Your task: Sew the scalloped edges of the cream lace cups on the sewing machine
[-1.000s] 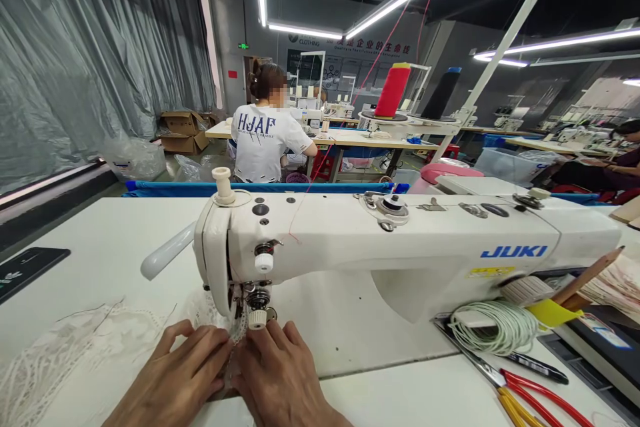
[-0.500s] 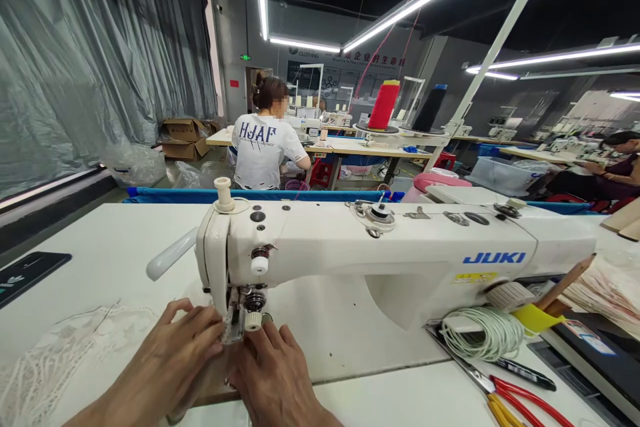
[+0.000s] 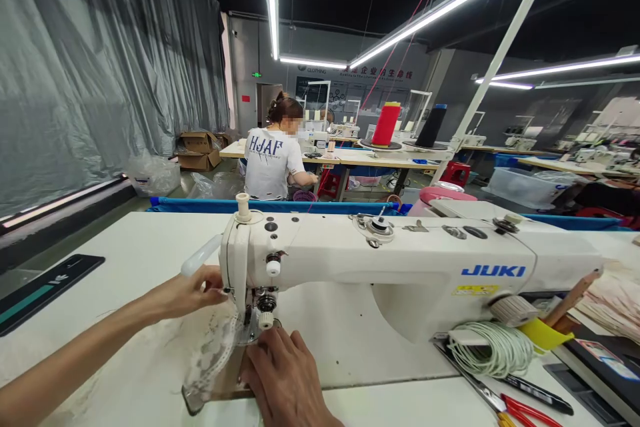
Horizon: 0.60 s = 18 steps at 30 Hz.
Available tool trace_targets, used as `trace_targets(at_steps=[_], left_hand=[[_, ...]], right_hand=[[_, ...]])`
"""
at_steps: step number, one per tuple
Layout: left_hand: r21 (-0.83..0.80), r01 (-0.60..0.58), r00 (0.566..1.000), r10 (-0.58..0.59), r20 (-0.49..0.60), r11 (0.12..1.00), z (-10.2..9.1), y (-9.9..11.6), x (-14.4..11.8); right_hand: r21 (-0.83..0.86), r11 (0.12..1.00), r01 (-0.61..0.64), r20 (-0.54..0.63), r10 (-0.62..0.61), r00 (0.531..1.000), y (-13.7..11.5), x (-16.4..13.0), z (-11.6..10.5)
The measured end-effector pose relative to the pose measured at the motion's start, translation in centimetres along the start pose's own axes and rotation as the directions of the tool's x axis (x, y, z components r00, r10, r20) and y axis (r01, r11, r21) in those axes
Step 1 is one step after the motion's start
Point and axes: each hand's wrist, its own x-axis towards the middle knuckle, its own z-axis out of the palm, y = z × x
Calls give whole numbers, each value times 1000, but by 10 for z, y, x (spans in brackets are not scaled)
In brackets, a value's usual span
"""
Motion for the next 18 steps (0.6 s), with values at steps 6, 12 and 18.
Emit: trace_targets(at_steps=[6, 12, 18], left_hand=[[-153, 8, 969, 30, 244, 988, -37, 61, -69], [-59, -48, 977, 59, 206, 997, -19, 68, -109], [-251, 52, 975, 5, 220, 966, -2, 64, -133]], right_hand=[[290, 957, 23, -72, -2, 997, -16, -1, -17], [703, 696, -146, 112, 94, 989, -55, 7, -54], [846, 460, -270, 302, 5, 953, -72, 12, -69]])
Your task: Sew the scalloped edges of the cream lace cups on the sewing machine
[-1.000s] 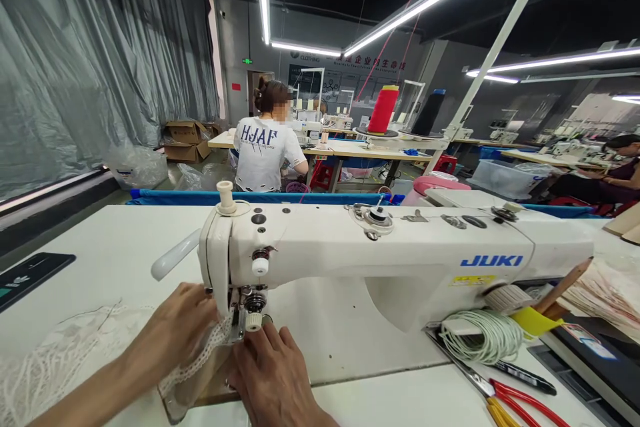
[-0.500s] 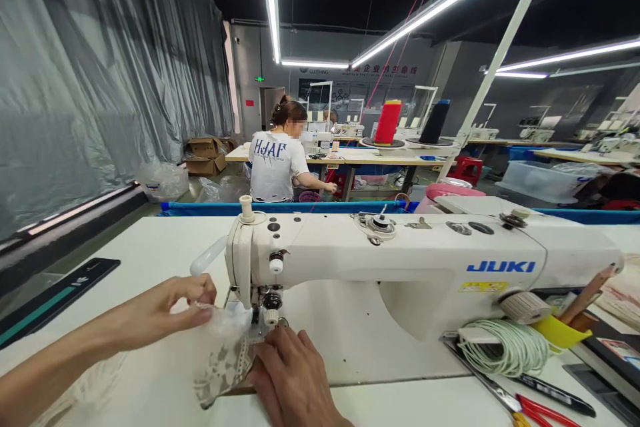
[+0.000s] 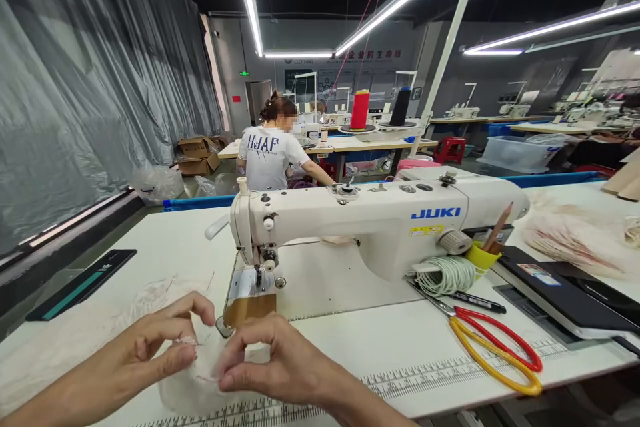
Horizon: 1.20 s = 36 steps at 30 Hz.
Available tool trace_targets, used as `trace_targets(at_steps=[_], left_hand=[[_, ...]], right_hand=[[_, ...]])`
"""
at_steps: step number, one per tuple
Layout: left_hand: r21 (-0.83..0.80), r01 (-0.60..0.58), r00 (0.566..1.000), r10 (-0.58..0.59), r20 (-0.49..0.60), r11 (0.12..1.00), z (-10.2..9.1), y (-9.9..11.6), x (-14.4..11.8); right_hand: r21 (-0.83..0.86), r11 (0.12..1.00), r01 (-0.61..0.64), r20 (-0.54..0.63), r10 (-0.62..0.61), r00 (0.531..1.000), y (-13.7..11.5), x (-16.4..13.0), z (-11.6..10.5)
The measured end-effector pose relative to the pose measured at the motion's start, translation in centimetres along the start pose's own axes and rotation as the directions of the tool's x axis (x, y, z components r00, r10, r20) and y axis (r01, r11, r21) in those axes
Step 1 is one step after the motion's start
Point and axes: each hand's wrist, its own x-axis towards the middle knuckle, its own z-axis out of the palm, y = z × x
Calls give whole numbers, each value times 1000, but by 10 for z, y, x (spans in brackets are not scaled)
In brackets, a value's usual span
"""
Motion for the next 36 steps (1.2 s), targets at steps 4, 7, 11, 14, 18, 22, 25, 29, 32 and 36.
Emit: trace_targets(at_steps=[4, 7, 11, 14, 18, 22, 25, 29, 32, 36], left_hand=[[-247, 174, 985, -170, 38, 953, 16, 2, -13], [-381, 257, 965, -254, 60, 888, 33, -2, -28], [-519, 369, 923, -370, 108, 771, 55, -12, -52], [-573, 435, 898, -384, 216, 695, 72, -20, -64], [-632, 482, 870, -414, 266, 606, 96, -26, -72], [-678, 491, 847, -482, 224, 547, 112, -26, -79], [-698, 509, 833, -494, 251, 503, 120, -28, -85], [-748, 522, 811, -510, 287, 410, 129, -36, -91], [-778, 526, 797, -519, 310, 343, 132, -42, -94], [-801, 533, 799, -473, 370, 273, 136, -47, -92]], right_hand=[[120, 970, -211, 89, 202, 975, 1, -5, 8], [205, 891, -406, 182, 372, 910, 7, -15, 18], [252, 809, -531, 212, 489, 846, 10, -34, 32], [257, 788, -559, 218, 516, 828, 9, -49, 38], [266, 763, -589, 260, 532, 806, 13, -67, 44], [251, 780, -573, 269, 513, 816, 18, -80, 47], [264, 773, -577, 313, 497, 809, 21, -87, 50], [331, 733, -594, 342, 493, 800, 29, -94, 53], [383, 699, -604, 345, 498, 796, 34, -97, 55], [424, 617, -663, 346, 567, 748, 38, -99, 59]])
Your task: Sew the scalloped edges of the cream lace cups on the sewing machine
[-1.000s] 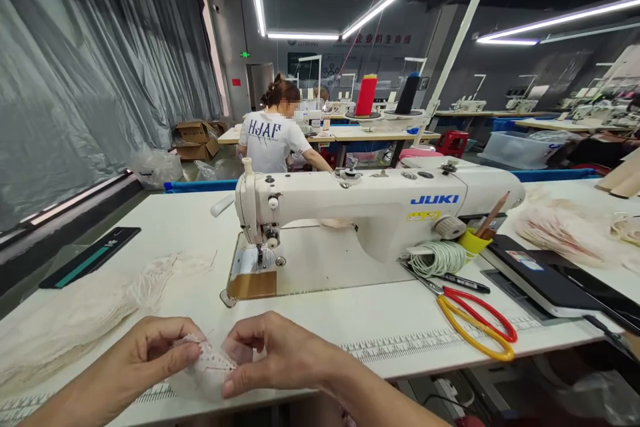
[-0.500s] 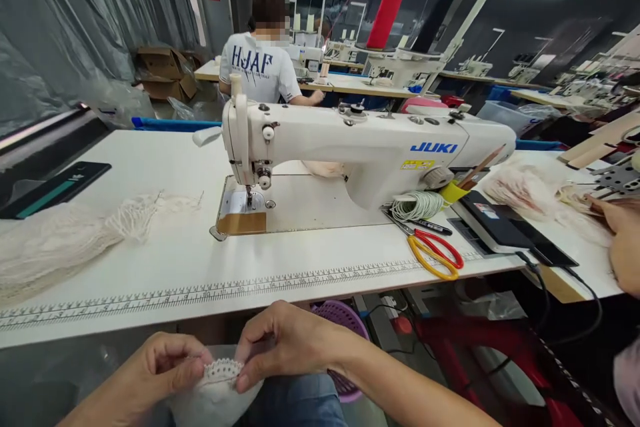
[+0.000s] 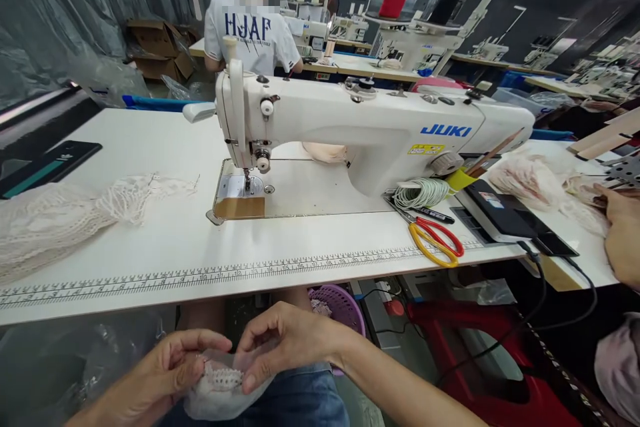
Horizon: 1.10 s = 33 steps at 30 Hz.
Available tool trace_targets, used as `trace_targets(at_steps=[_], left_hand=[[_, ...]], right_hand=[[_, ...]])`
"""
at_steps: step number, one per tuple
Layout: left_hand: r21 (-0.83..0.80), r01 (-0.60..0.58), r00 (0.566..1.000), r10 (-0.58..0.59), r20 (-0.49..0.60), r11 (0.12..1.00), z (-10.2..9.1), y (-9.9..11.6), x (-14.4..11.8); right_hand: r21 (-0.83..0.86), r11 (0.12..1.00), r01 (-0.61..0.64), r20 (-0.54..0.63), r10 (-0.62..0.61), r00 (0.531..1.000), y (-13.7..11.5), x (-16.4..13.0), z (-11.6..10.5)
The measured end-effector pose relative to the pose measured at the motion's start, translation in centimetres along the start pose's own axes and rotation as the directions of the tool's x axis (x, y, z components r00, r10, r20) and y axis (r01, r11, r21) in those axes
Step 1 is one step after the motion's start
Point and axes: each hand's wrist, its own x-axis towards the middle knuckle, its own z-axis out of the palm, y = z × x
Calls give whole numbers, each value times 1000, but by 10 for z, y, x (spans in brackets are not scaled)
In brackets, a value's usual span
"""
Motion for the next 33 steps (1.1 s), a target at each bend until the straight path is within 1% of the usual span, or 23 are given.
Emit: trace_targets(at_steps=[2, 4, 6, 9, 12, 15, 19, 22, 25, 27, 30, 33], left_hand=[[-32, 9, 1000, -8, 22, 999, 0, -2, 3], [-55, 13, 1000, -12, 18, 998, -1, -3, 4], [-51, 25, 1000, -25, -10, 998, -3, -4, 4], [8, 17, 998, -17, -62, 1000, -5, -3, 3], [65, 4, 1000, -2, -31, 998, -4, 1, 3], [82, 2, 1000, -1, -16, 997, 1, 5, 3], [58, -28, 999, 30, -33, 998, 5, 8, 5], [68, -49, 999, 48, 24, 996, 2, 6, 8], [111, -52, 995, 42, 91, 993, -2, 2, 11], [122, -44, 995, 33, 89, 992, -3, -2, 13], [140, -71, 995, 61, 78, 988, -3, -7, 17], [158, -105, 992, 92, 86, 982, -3, -9, 18]], right_hand=[[17, 1000, 2, -6, -2, 1000, 2, 1, 0], [14, 999, 41, -2, -41, 999, 5, 2, -1], [17, 997, 71, 4, -71, 997, 7, 1, -5], [38, 996, 78, 6, -78, 997, 12, -2, -11], [40, 998, 41, 6, -42, 999, 16, -3, -14], [10, 1000, 8, 11, -8, 1000, 18, 0, -12], [-22, 997, 71, 7, -70, 997, 18, 6, -7], [-10, 996, 88, -14, -89, 996, 18, 7, -8], [-15, 997, 77, -40, -78, 996, 20, 5, -10], [-6, 999, 49, -46, -49, 998, 23, 4, -11], [-23, 1000, -6, -52, 5, 999, 25, 4, -8], [-41, 999, -6, -65, 4, 998, 25, 6, -4]])
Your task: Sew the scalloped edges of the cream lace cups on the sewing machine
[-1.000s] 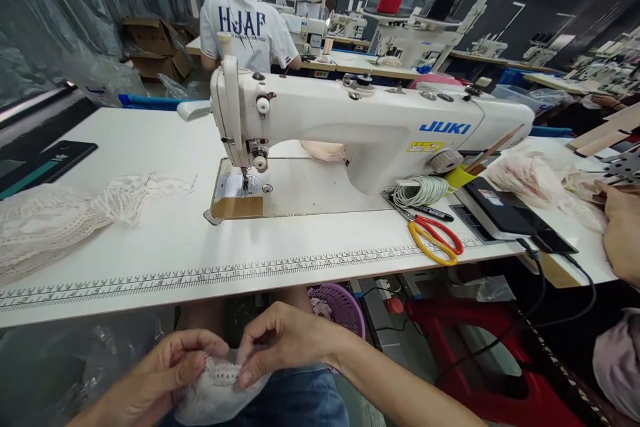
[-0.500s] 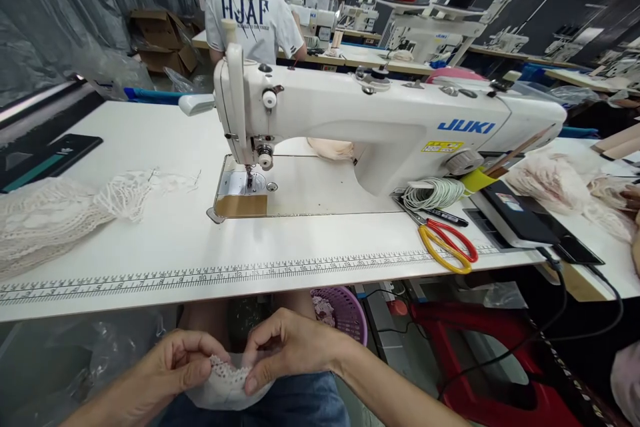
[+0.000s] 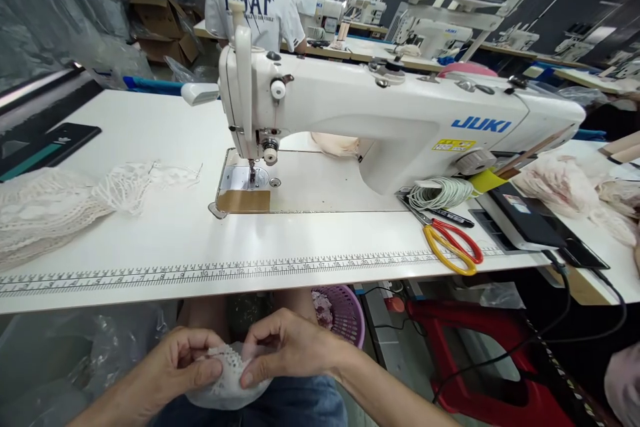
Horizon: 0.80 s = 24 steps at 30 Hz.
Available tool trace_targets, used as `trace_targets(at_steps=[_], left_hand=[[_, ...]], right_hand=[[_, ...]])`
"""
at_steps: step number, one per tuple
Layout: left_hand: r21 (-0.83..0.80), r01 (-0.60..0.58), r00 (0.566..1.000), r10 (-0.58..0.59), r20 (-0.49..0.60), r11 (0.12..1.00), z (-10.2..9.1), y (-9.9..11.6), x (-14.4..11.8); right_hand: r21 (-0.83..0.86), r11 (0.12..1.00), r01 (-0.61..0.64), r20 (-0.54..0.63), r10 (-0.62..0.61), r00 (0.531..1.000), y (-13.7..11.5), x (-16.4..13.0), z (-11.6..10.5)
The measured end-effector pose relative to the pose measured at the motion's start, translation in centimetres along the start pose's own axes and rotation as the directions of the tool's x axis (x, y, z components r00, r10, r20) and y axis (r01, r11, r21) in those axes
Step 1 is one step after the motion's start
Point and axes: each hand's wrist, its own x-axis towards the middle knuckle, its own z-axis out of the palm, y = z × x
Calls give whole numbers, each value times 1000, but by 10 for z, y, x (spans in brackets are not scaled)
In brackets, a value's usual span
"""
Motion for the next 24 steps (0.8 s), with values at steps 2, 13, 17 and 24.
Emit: trace_targets(at_steps=[2, 13, 17, 24], left_hand=[[0, 26, 999, -26, -44, 1000, 0, 1, -2], [96, 31, 999, -28, -32, 995, 3, 8, 1], [182, 3, 1000, 2, -24, 983, 3, 4, 5], [360, 58, 993, -17, -115, 931, 3, 0, 4]], right_hand=[[42, 999, 19, 9, -20, 1000, 0, 0, 1], [66, 998, -17, 9, 17, 1000, 10, -4, 2], [114, 993, -34, -30, 38, 999, 11, 0, 8], [88, 995, -55, -78, 62, 995, 16, -5, 5]])
